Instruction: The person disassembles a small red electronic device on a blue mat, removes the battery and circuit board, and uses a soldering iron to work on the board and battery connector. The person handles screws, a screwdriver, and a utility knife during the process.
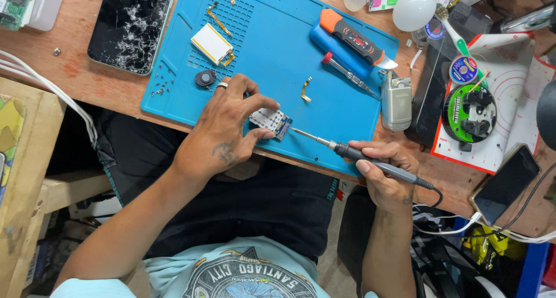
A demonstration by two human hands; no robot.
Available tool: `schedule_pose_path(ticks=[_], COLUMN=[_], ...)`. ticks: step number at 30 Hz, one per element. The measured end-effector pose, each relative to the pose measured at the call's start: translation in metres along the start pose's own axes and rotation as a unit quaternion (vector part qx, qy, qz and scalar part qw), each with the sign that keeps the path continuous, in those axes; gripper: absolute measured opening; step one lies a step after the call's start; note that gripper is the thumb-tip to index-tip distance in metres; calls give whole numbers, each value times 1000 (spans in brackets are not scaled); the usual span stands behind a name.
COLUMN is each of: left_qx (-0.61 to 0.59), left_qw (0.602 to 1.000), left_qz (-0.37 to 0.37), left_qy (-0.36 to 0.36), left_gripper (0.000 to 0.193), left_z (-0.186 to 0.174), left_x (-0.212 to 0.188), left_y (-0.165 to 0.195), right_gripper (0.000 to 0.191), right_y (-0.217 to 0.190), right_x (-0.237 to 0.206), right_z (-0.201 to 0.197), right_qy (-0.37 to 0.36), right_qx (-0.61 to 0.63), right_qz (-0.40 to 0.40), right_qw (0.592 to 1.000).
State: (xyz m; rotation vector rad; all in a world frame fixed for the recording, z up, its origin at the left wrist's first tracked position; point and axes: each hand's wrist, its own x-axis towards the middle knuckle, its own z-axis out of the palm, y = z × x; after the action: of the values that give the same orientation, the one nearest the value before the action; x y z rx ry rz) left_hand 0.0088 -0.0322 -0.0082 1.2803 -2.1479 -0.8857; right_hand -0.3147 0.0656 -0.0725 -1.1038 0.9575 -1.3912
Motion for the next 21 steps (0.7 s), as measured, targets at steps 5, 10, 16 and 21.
schedule_pose_path(ticks=[5,10,16,21], left_qx=[0,-10,-3,-12], left_qw=[1000,1000,998,994], left_qz=[1,-7,-2,2], left_qy=[8,21,59,111], left_gripper=[41,42,43,38], left_z=[0,1,5,11], left_x=[1,1,2,2], left_y=[0,2,4,7], right_gripper=[18,19,19,24], right_y=[1,0,-2,-3], right_x=[2,1,4,-12], right_z=[1,1,8,27], right_qy=[-6,-7,22,67], right_qx=[9,0,-11,-329], right_qz=[0,0,-32,-179], right_qw=[1000,1000,999,925])
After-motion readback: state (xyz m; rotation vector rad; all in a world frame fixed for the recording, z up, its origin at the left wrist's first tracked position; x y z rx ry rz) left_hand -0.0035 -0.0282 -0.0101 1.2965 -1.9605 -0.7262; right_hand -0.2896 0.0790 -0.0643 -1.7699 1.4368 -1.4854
